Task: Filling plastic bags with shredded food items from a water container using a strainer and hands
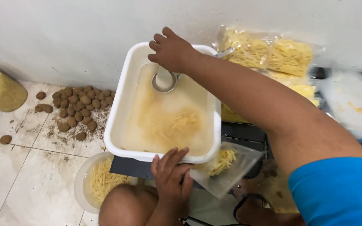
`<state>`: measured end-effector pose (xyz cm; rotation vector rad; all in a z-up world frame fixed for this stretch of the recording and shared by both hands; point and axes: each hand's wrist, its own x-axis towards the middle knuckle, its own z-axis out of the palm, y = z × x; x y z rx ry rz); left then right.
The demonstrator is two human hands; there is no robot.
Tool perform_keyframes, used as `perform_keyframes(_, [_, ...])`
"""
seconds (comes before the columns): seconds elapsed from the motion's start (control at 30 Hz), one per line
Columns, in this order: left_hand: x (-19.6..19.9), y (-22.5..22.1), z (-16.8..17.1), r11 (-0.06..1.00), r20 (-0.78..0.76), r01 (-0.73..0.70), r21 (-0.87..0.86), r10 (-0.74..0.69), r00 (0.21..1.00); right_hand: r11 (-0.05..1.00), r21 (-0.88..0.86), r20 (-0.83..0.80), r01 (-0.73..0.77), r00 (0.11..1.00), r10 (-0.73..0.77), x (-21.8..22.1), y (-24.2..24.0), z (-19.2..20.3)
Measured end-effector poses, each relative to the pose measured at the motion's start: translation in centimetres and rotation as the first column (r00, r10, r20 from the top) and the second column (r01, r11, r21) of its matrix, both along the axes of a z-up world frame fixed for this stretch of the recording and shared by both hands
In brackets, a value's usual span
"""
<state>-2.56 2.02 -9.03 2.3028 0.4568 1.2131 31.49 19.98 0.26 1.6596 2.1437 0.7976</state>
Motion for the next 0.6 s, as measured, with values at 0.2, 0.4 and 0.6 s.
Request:
perform_keyframes(0.2, [0.0, 0.5, 0.7, 0.994, 0.046, -0.012, 0.106, 0.007, 0.999, 0.997, -0.060, 0.151, -0.041, 0.987, 0.049, 0.6, 2.9, -1.1])
perform_keyframes(0.4, [0.4, 0.5, 1.1, 0.998, 0.081, -0.011, 0.067, 0.005, 0.997, 0.958, 0.175, 0.082, -0.225, 0.973, 0.214, 2.0, 2.2, 1.1])
perform_keyframes(0.6, [0.0, 0.8, 0.5, 0.999, 0.035, 0.032, 0.018, -0.032, 0.999, 0.990, -0.047, 0.015, 0.133, 0.991, -0.133, -1.0, -5.8, 8.4])
